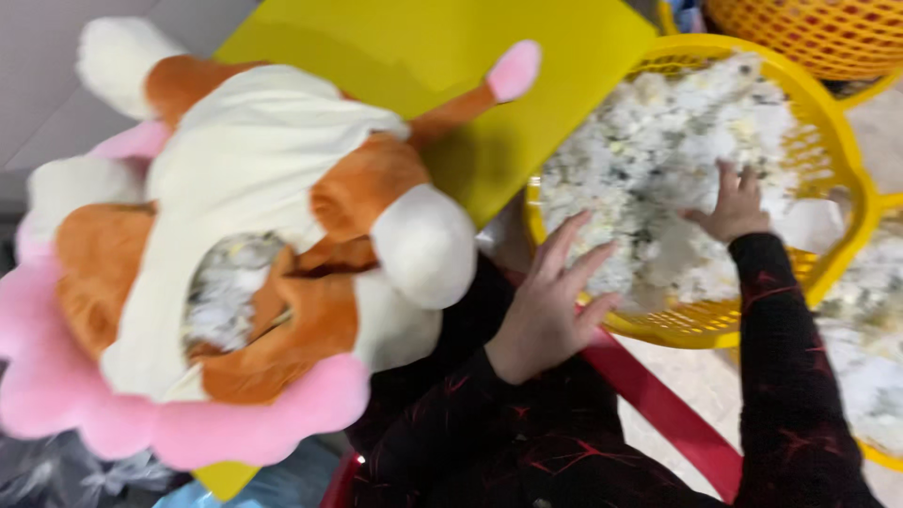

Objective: The person stuffs a large orange and white plush toy with white synthetic filling. They repeatedly take handfuls of filling from a yellow basket and push it into an opening in the toy's torso, then pat and compress the stuffed area to distribute the material.

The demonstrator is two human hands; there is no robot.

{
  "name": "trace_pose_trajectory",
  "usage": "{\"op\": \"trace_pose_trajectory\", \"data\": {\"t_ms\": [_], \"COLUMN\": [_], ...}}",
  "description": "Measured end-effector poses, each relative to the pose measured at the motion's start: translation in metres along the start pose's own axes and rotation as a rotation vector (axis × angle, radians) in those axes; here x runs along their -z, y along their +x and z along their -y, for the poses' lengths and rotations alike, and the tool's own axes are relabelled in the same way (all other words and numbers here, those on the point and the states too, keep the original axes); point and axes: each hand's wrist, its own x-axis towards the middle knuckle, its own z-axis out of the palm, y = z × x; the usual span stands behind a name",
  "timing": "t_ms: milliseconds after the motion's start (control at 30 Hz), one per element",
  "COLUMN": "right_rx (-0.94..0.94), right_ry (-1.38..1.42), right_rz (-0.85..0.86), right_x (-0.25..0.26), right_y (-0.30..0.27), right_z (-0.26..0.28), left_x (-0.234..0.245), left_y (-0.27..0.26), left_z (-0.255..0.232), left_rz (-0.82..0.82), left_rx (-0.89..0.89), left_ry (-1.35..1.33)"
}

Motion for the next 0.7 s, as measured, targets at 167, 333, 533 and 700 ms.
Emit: {"op": "trace_pose_trajectory", "data": {"t_ms": [167,333,533,700], "right_rx": [-0.285,0.060,0.002,0.183], "right_ry": [0.139,0.114,0.330,0.947], "right_rz": [0.343,0.095,0.083,0.295], "right_x": [-0.074,-0.139,-0.138,-0.054], "right_y": [-0.033,-0.061,-0.051,-0.072], "right_z": [-0.059,-0.022,0.007,0.040], "left_x": [-0.049,-0.086,-0.116,-0.123], "left_y": [0.004,0.014,0.022,0.033], "left_z": [0.052,0.093,0.127,0.155], "left_rz": [0.070,0.164,0.224,0.272], "left_rx": [0.105,0.144,0.243,0.354], "left_ry": [0.063,0.069,-0.045,-0.182]}}
